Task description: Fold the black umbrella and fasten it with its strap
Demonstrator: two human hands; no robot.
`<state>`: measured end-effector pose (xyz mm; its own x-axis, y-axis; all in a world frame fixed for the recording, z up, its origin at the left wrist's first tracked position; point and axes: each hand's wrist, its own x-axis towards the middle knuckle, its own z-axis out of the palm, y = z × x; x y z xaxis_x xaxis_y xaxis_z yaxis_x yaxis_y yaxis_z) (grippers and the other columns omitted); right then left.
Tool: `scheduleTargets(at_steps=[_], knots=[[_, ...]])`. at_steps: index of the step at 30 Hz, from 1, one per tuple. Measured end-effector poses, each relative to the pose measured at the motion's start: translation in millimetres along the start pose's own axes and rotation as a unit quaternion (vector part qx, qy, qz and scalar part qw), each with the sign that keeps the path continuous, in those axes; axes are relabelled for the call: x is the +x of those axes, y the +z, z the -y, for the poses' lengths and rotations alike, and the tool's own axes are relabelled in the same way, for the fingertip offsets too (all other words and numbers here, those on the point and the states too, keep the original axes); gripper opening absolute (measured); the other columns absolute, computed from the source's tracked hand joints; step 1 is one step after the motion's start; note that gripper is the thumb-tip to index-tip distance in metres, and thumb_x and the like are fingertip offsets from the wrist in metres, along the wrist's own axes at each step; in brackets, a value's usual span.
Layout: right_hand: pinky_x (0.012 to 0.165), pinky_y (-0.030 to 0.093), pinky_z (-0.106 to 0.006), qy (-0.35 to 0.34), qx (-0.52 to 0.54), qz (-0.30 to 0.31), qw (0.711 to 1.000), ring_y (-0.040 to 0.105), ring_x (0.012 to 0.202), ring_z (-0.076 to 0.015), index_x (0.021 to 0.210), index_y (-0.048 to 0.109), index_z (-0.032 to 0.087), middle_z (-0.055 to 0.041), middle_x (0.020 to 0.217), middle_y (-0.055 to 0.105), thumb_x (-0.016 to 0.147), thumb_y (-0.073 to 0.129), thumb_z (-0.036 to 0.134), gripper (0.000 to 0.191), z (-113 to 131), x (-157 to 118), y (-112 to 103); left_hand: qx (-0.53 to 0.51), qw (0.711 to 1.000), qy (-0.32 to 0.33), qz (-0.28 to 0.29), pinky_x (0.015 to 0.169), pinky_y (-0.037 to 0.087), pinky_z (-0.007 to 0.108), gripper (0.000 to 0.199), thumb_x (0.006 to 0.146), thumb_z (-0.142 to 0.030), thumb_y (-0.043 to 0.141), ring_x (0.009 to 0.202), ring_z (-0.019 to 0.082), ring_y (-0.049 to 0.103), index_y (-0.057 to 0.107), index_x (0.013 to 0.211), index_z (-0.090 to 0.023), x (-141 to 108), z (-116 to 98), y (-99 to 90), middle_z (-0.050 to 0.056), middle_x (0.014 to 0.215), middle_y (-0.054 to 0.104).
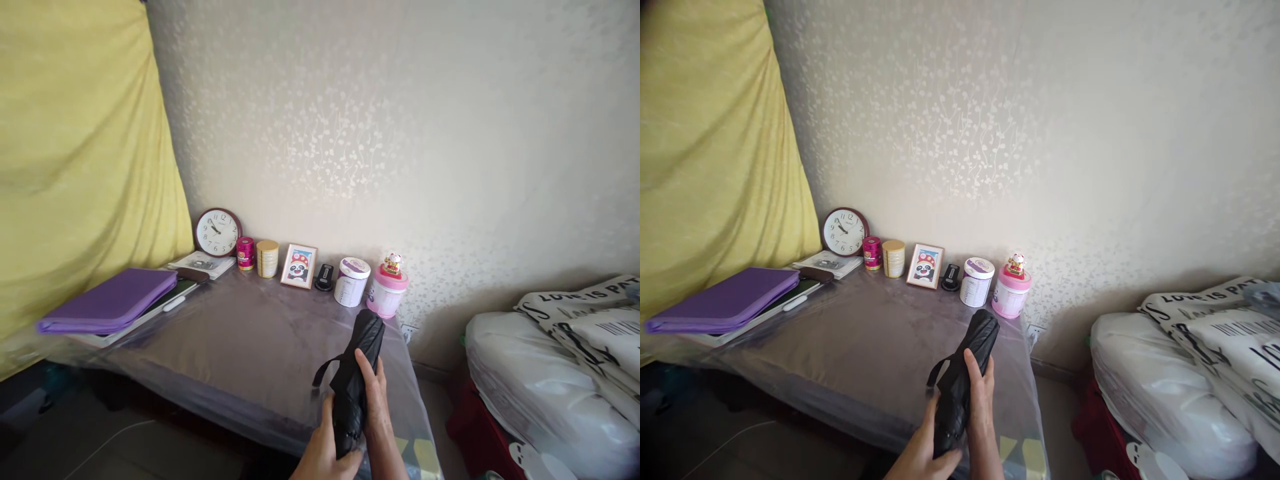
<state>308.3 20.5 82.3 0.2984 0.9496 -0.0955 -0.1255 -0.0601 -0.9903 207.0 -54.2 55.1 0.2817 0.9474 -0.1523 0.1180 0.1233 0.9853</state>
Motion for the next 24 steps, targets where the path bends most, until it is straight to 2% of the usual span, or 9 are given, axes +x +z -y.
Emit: scheduleTargets(at_steps=[2, 4, 6, 9, 13, 17, 19, 21, 24], knots=[[0.062, 0.049, -0.028, 0.006, 0.026, 0.008, 1.000, 0.060, 0.072, -0.0193, 0.108, 0.058, 0.019, 0.0002, 0.081, 0.066, 0.064, 0.064, 0.055, 0.058, 1, -1, -2, -0.113, 0.991, -0.015, 0.066, 0.058, 0.041, 0.024, 0.078, 0.068, -0.031, 0.054, 0.059, 0.014, 0.055, 0.015, 0.135, -0.021, -5, -11, 0.6, -0.004, 0.066, 0.057], [0.061, 0.049, -0.027, -0.003, 0.033, 0.021, 0.999, 0.060, 0.070, -0.0185, 0.106, 0.060, 0.018, 0.0003, 0.080, 0.066, 0.062, 0.064, 0.055, 0.057, 4, -2, -3, -0.145, 0.986, -0.035, 0.073, 0.051, 0.038, 0.022, 0.076, 0.069, -0.030, 0.052, 0.051, 0.012, 0.051, 0.016, 0.135, -0.022, -6, -13, 3.4, -0.006, 0.061, 0.053], [0.061, 0.048, -0.027, -0.014, 0.025, 0.032, 0.999, 0.060, 0.069, -0.0180, 0.103, 0.061, 0.018, 0.0006, 0.078, 0.066, 0.062, 0.066, 0.053, 0.055, 7, -3, -2, -0.094, 0.995, -0.020, 0.025, 0.055, 0.040, 0.023, 0.077, 0.069, -0.028, 0.052, 0.059, 0.014, 0.055, 0.015, 0.136, -0.020, -3, -3, 6.5, -0.002, 0.071, 0.058], [0.064, 0.048, -0.027, -0.032, -0.007, 0.012, 0.999, 0.060, 0.072, -0.0183, 0.101, 0.059, 0.018, 0.0005, 0.078, 0.065, 0.063, 0.068, 0.050, 0.051, 7, -2, 1, 0.068, 0.996, 0.001, -0.052, 0.073, 0.042, 0.027, 0.086, 0.066, -0.022, 0.054, 0.087, 0.021, 0.059, 0.009, 0.139, -0.014, 7, 22, 8.0, 0.009, 0.095, 0.061], [0.065, 0.048, -0.027, -0.029, -0.026, -0.014, 0.999, 0.060, 0.074, -0.0190, 0.103, 0.057, 0.019, -0.0004, 0.083, 0.065, 0.064, 0.068, 0.049, 0.051, 0, 1, 1, 0.204, 0.975, -0.038, -0.075, 0.075, 0.041, 0.033, 0.086, 0.068, -0.018, 0.051, 0.088, 0.027, 0.061, 0.004, 0.140, -0.015, 12, 35, 2.2, 0.012, 0.095, 0.063], [0.060, 0.049, -0.028, 0.007, 0.030, 0.007, 1.000, 0.060, 0.067, -0.0183, 0.106, 0.057, 0.018, -0.0013, 0.082, 0.066, 0.065, 0.066, 0.050, 0.053, -3, -1, -1, 0.029, 0.998, 0.051, -0.012, 0.069, 0.042, 0.026, 0.086, 0.064, -0.020, 0.057, 0.078, 0.019, 0.060, 0.011, 0.137, -0.015, 0, 10, -7.7, 0.006, 0.087, 0.062], [0.058, 0.049, -0.029, 0.029, 0.068, 0.035, 0.997, 0.060, 0.065, -0.0186, 0.106, 0.057, 0.016, -0.0025, 0.080, 0.066, 0.068, 0.063, 0.052, 0.053, -1, -3, -2, -0.097, 0.993, 0.000, 0.072, 0.057, 0.040, 0.023, 0.075, 0.067, -0.023, 0.053, 0.059, 0.013, 0.055, 0.018, 0.134, -0.017, -5, -4, -10.6, -0.002, 0.068, 0.058], [0.057, 0.049, -0.030, 0.042, 0.089, 0.064, 0.993, 0.061, 0.064, -0.0194, 0.106, 0.057, 0.014, -0.0035, 0.077, 0.066, 0.069, 0.061, 0.054, 0.054, 2, -5, -2, -0.141, 0.982, -0.053, 0.110, 0.051, 0.036, 0.021, 0.074, 0.068, -0.023, 0.052, 0.049, 0.011, 0.049, 0.019, 0.133, -0.019, -8, -10, -10.5, -0.008, 0.055, 0.049], [0.060, 0.050, -0.029, 0.015, 0.049, 0.062, 0.997, 0.062, 0.067, -0.0198, 0.103, 0.058, 0.015, -0.0026, 0.078, 0.067, 0.066, 0.065, 0.053, 0.054, 3, -5, -2, -0.110, 0.990, -0.057, 0.072, 0.053, 0.038, 0.022, 0.082, 0.067, -0.021, 0.056, 0.053, 0.013, 0.053, 0.012, 0.136, -0.021, -3, -1, -5.3, -0.008, 0.057, 0.050]])
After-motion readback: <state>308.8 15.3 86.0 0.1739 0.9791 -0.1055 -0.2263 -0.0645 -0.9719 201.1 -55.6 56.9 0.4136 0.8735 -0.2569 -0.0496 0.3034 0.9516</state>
